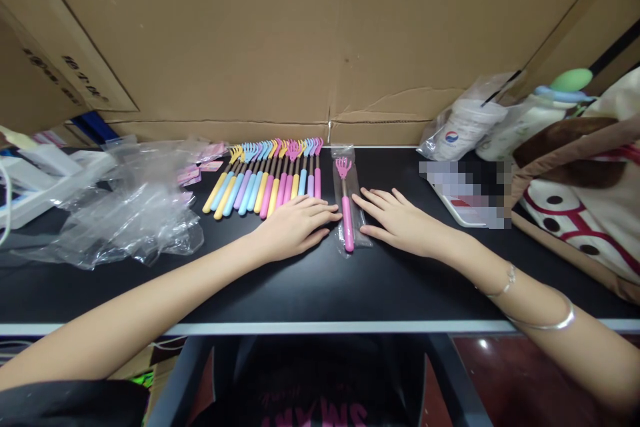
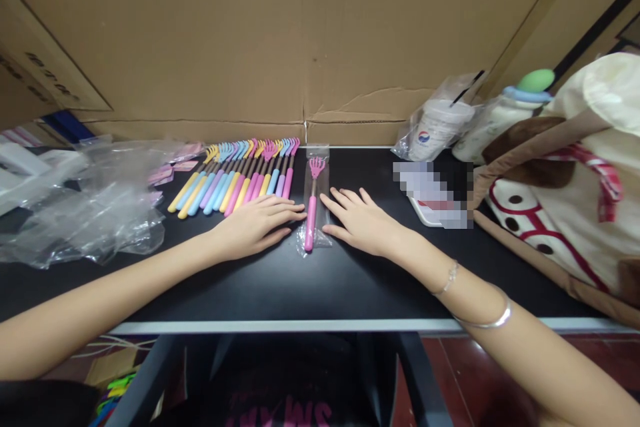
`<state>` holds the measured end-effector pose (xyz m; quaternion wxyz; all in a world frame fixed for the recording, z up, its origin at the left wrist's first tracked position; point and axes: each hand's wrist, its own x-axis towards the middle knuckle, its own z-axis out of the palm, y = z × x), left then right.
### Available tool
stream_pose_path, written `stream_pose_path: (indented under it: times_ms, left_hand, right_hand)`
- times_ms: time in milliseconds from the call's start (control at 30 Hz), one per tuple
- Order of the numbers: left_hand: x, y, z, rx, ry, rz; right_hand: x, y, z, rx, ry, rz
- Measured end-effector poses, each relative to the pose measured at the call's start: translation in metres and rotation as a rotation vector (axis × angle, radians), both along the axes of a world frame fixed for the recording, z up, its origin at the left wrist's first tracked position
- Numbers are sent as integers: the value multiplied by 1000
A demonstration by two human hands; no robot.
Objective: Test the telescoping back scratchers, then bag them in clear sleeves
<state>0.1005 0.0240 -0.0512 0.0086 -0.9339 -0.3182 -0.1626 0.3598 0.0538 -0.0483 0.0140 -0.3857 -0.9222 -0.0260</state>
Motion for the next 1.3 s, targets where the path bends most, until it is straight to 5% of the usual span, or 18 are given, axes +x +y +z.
stream_pose_path:
  times_ms: [1300]
  left_hand:
    - [-1,0,1,-42,37,6]
  right_hand:
    - [3,0,3,42,-36,40]
